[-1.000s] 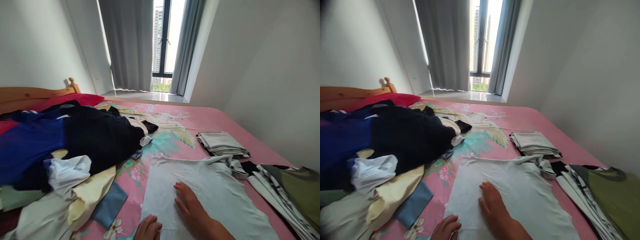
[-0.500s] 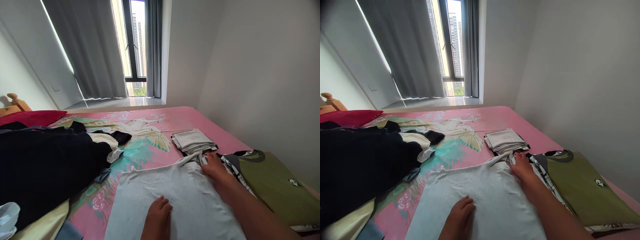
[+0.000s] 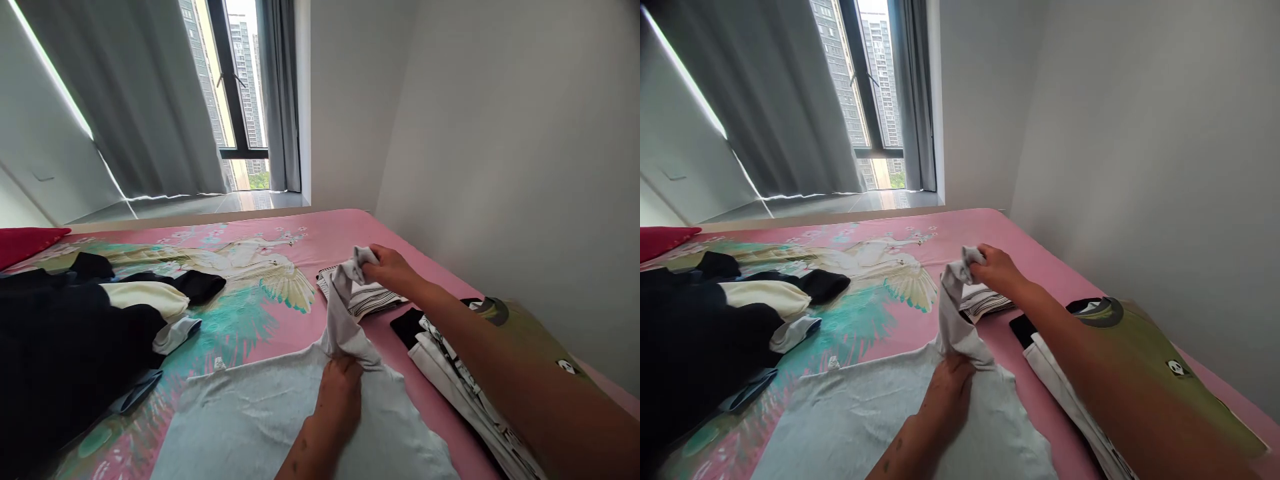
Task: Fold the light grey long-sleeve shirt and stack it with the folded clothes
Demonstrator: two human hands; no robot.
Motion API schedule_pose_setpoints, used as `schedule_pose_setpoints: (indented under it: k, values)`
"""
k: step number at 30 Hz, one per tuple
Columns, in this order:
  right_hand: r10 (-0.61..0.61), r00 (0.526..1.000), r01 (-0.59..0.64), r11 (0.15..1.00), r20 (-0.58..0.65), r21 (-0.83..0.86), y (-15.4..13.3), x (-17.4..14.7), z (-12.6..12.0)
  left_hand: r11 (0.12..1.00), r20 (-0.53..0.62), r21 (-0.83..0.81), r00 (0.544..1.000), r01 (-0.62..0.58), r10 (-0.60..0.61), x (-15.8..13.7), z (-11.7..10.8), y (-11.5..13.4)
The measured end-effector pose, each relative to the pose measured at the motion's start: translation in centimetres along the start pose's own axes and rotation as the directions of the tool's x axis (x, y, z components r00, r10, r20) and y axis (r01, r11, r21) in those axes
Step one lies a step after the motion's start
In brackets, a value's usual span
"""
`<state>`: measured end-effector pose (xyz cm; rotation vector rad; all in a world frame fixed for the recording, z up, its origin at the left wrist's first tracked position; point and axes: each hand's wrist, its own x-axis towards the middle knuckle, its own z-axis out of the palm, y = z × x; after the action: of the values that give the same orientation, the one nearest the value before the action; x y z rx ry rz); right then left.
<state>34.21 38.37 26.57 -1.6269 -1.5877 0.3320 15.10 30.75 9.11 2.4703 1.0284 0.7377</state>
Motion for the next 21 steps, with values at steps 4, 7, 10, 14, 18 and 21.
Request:
schedule_pose_setpoints:
  k: [4, 7, 10, 14, 18, 21]
  values:
    - [-0.146, 0.989, 0.146, 0.987, -0.002, 0.067, -2.5, 1.0, 1.2, 0.995, -0.025, 0.057, 0.997, 0.078, -0.077, 3.5, 0.4, -0.3]
    - [-0.229, 0.973, 0.227, 0.969, 0.011, 0.098, -2.4, -1.1, 1.9, 0.980, 0.036, 0.110, 0.985, 0.166, -0.171, 5.4, 1.2, -1.2]
    - [-0.258, 0.960, 0.255, 0.966, 0.112, 0.045, -0.5, -5.9, 2.8, 0.957, 0.133, 0.169, 0.957, 0.235, -0.258, 6.6, 2.2, -2.3]
    - [-0.083, 0.973, 0.119, 0.979, 0.216, -0.163, 5.0, -13.9, 4.6, 0.937, 0.154, 0.258, 0.947, 0.236, -0.281, 7.6, 2.4, -3.2]
    - [0.231, 0.962, -0.200, 0.959, 0.148, -0.200, 10.6, -19.1, 5.4, 0.938, 0.180, 0.309, 0.959, 0.158, -0.221, 9.1, 1.6, -3.7]
    - [0.359, 0.927, -0.339, 0.926, 0.108, -0.167, 11.3, -21.2, 4.5, 0.953, 0.246, 0.303, 0.965, 0.012, -0.091, 10.1, 0.8, -3.4]
